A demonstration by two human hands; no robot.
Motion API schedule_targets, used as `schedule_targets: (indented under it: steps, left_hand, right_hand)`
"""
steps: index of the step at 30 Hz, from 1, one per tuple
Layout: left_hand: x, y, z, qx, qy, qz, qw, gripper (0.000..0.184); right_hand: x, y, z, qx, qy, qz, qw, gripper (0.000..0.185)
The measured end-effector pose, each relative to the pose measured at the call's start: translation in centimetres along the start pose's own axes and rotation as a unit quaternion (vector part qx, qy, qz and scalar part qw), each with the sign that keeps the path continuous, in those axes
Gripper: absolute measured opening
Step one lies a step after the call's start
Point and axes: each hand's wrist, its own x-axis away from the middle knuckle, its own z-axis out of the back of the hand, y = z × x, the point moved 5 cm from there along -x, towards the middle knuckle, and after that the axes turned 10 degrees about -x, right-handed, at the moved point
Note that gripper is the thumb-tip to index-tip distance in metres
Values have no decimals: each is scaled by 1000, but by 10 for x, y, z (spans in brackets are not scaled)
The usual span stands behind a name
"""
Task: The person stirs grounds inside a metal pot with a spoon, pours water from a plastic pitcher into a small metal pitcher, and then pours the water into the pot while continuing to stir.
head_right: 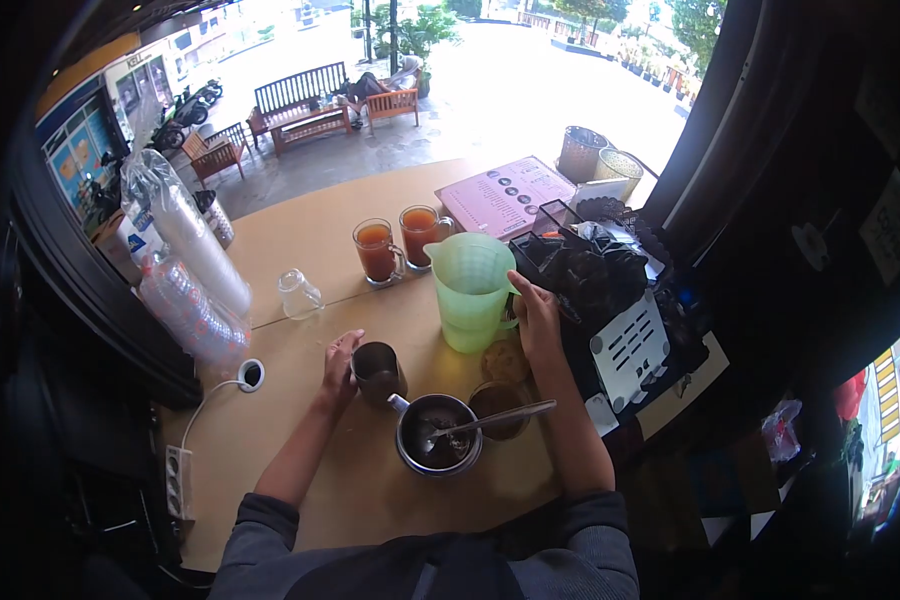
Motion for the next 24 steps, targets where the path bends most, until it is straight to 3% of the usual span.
schedule_targets:
  steps: [2, 4, 6, 8, 11, 14, 16, 17, 24]
  left_hand:
    - [-8, 4, 0, 30, 23, -4, 999, 32]
    - [-13, 17, 0, -29, 124, -81, 989, 32]
    - [-13, 33, -5, -50, 160, -123, 978, 34]
    - [-17, 39, 1, -69, 155, -155, 973, 31]
    - [-13, 49, -4, 16, 202, -117, 972, 35]
    - [-2, 63, -12, 15, 222, -134, 966, 44]
    - [-3, 58, -8, 6, 218, -137, 966, 44]
    - [-3, 56, -8, -3, 210, -140, 968, 45]
    - [7, 61, -16, -19, 178, -120, 976, 43]
  right_hand:
    - [-2, -6, -6, 52, -39, -17, 998, 36]
    - [1, -18, -21, 78, -59, -16, 995, 38]
    - [5, -33, -42, 106, -78, -15, 991, 40]
    - [10, -48, -71, 218, -150, 26, 964, 45]
    - [17, -63, -106, 296, -199, 34, 934, 50]
    - [16, -64, -124, 381, -244, 33, 891, 53]
    - [20, -65, -140, 468, -273, 42, 839, 56]
    - [14, -66, -140, 520, -282, 52, 804, 50]
    - [17, -67, -152, 545, -325, 67, 770, 60]
